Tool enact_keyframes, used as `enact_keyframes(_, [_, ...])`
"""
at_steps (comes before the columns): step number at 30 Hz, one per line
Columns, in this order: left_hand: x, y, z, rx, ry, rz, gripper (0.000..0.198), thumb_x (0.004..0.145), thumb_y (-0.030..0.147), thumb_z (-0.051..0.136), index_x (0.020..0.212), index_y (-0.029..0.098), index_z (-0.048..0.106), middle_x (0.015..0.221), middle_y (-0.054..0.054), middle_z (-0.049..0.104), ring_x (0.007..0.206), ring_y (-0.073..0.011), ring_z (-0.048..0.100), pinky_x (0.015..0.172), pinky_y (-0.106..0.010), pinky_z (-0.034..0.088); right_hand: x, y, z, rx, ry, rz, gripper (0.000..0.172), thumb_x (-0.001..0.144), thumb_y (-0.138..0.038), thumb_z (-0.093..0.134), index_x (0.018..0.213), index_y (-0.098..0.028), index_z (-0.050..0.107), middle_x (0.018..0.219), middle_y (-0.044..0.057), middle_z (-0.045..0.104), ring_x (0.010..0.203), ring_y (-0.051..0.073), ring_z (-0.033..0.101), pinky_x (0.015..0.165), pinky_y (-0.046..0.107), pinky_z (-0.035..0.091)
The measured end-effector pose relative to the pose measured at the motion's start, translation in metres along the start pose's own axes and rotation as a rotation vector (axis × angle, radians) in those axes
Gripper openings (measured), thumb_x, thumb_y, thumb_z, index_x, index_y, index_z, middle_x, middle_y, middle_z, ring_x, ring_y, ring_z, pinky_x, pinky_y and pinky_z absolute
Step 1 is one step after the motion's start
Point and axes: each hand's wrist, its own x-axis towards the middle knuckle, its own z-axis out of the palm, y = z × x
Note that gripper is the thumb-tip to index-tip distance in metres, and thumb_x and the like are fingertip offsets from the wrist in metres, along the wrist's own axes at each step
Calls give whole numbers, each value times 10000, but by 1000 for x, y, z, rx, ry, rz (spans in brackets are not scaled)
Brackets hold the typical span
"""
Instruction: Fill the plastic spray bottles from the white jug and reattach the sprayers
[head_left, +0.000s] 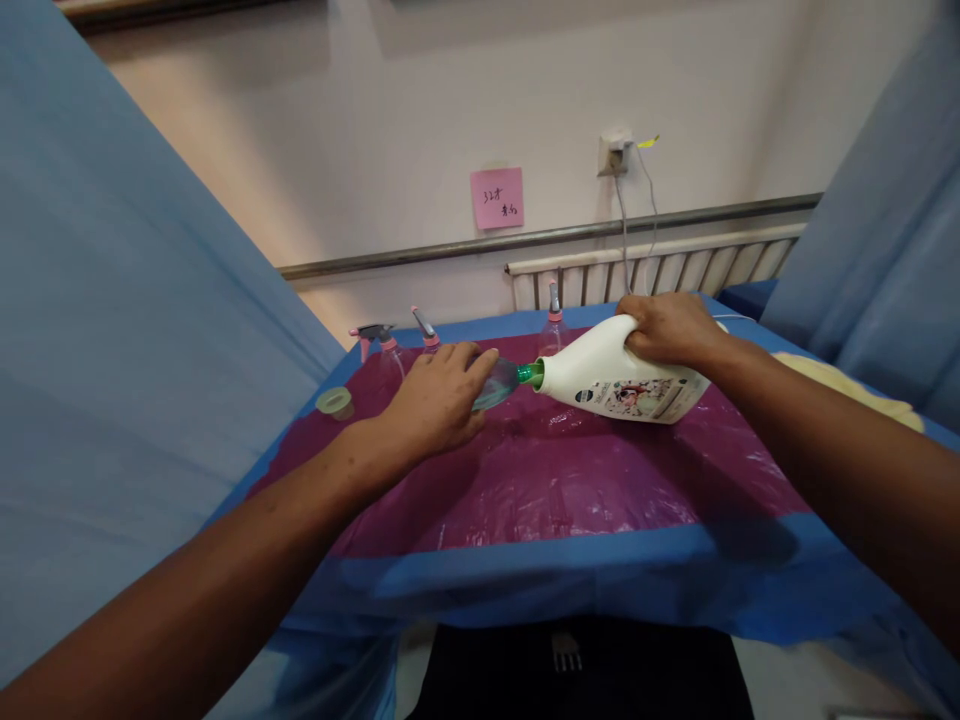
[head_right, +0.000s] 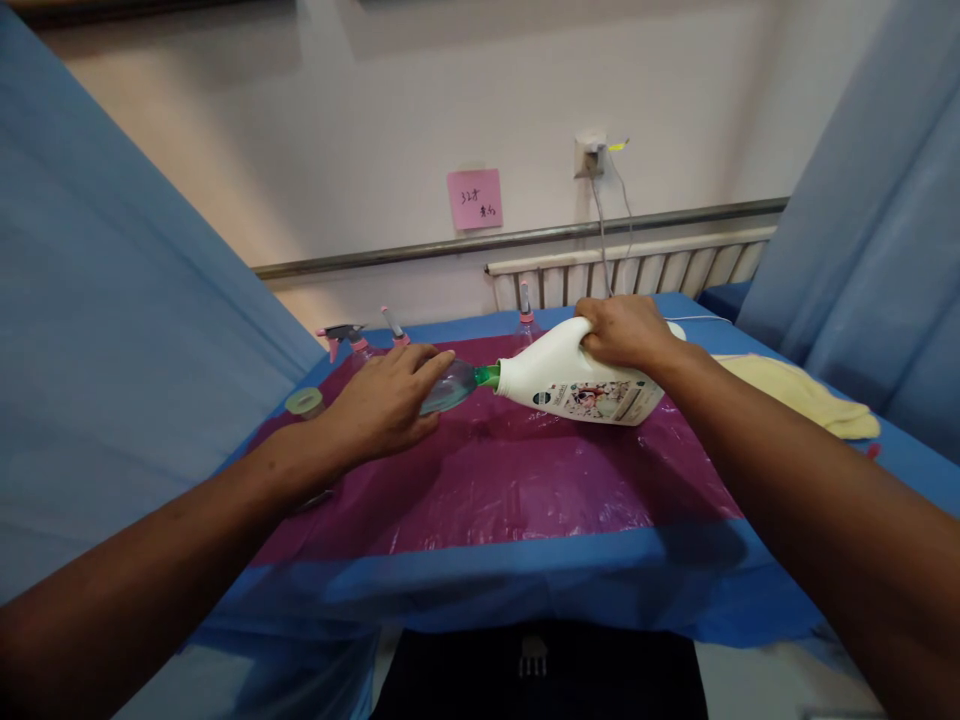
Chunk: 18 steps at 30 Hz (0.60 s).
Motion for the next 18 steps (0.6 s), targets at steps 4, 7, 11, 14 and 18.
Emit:
enact_keyframes(4, [1,1,-2,26,-26,12,776,888,246,773,1612,190,498,1577,-227,590,1421,-468,555,1202,-626,463,-1,-6,-3,-14,3,-15,272,948,-409,604,1141,-301,762,984,87,836,877,312,731,670,380,336])
enact_keyframes(7, [2,1,-3,18,-26,12,797,866,206,768,1615,234,499,1561,-196,602,1408,-461,556,1189,-617,466,-1,-9,-6,-5,-18,-14,272,950,-414,604,1140,-309,768,983,88,829,891,318,732,690,382,357])
enact_keyframes(11, [2,1,-4,41,-31,21,816,864,214,772,1630,232,490,1551,-195,601,1373,-465,563,1145,-602,491,0,-10,-6,6,-34,-22,288,948,-389,595,1155,-295,773,997,109,825,892,341,737,707,397,362])
enact_keyframes(14, [2,1,-4,71,-34,26,797,872,241,773,1620,215,501,1545,-206,600,1361,-465,568,1119,-587,504,1,-10,-5,-16,-39,-28,305,948,-387,585,1173,-288,766,1007,113,829,888,338,740,691,392,333])
enact_keyframes(18, [3,2,-6,141,-54,41,756,906,273,736,1617,192,491,1530,-218,609,1338,-436,587,1065,-544,522,1,-9,-4,-16,-34,-24,304,955,-409,589,1168,-284,767,1008,110,832,875,324,734,688,385,317])
